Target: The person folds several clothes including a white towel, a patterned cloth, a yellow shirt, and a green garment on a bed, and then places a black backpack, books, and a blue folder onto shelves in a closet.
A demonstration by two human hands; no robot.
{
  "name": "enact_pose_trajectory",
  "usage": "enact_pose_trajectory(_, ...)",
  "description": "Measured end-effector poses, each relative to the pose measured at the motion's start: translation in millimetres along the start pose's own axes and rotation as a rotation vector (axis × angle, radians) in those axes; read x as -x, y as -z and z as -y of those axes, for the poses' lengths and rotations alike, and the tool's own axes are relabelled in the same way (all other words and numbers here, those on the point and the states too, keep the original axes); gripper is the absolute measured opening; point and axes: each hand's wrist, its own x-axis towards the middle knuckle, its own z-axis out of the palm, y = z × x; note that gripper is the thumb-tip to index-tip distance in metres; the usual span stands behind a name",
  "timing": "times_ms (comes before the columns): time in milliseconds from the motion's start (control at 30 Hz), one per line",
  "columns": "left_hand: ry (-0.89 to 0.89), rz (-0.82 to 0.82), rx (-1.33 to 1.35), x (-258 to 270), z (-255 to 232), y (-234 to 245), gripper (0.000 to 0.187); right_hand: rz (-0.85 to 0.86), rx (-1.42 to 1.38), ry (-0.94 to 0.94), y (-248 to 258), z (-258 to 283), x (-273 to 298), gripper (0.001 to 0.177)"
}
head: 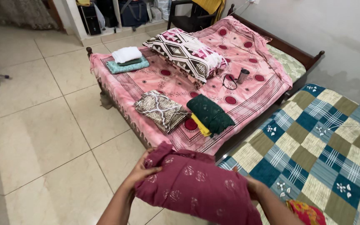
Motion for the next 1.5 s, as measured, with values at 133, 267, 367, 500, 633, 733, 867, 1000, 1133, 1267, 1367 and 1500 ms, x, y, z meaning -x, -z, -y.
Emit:
enact_pose_trajectory(133, -0.01, -0.105, -0.063, -31.8, -2.8, -4.9, 0.086, -0.06, -0.004, 0.148, 8.9, 25.5, 31.9, 0.113)
enact_pose_trajectory(267, 0.008, -0.05, -0.156, -62.8, -13.9, -14.7, 0.083, 0.269, 0.115, 0.32, -24.5, 73.3, 58.4, 0.113)
enact_pose_trajectory(367, -0.053, 0.01, -0.237, -86.2, -17.4, -26.9, 0.081, 0.191, 0.223, 0.353, -38.6, 90.4, 60.2, 0.103)
enact_pose_trajectory(500, -0.033, 0.039, -0.318, -131.6, -6.5, -35.7, 0.085, 0.0, 0.192, 0.366, -30.6, 93.2, 36.4, 0.088)
enact_pose_trajectory(633, -0.106, 0.148, -0.326, -202.2, 11.3, -37.9, 0.086, -0.12, 0.311, 0.458, -12.9, 105.9, 27.0, 0.082)
enact_pose_trajectory(733, -0.159, 0.189, -0.395, -264.4, 11.8, -38.8, 0.09, -0.282, 0.311, 0.527, -1.6, 130.4, 21.4, 0.078)
enact_pose_trajectory(867, -0.186, 0.28, -0.392, -373.0, 2.6, -49.9, 0.094, -0.519, 0.221, 0.543, 14.2, 183.6, 7.5, 0.072)
enact_pose_trajectory(1000, 0.068, 0.314, -0.214, -496.8, 11.5, -59.6, 0.105, -0.625, 0.106, 0.564, 39.1, 251.8, -26.2, 0.067)
enact_pose_trajectory(1133, 0.142, 0.422, -0.099, -598.8, 43.7, -64.4, 0.111, -0.829, 0.048, 0.529, 71.3, 291.0, -64.5, 0.063)
enact_pose_trajectory(1267, 0.457, 0.217, -0.233, -658.0, 86.6, -48.6, 0.122, -1.016, 0.057, 0.332, 107.2, 301.6, -116.5, 0.065)
enact_pose_trajectory(1367, 0.539, 0.222, -0.292, -676.6, 127.4, -28.0, 0.122, -1.073, 0.353, 0.206, 110.9, 279.0, -157.9, 0.067)
enact_pose_trajectory(1500, 0.441, 0.302, -0.364, -683.5, 172.9, -8.9, 0.122, -1.368, 0.586, 0.016, 81.8, 278.3, -168.0, 0.071)
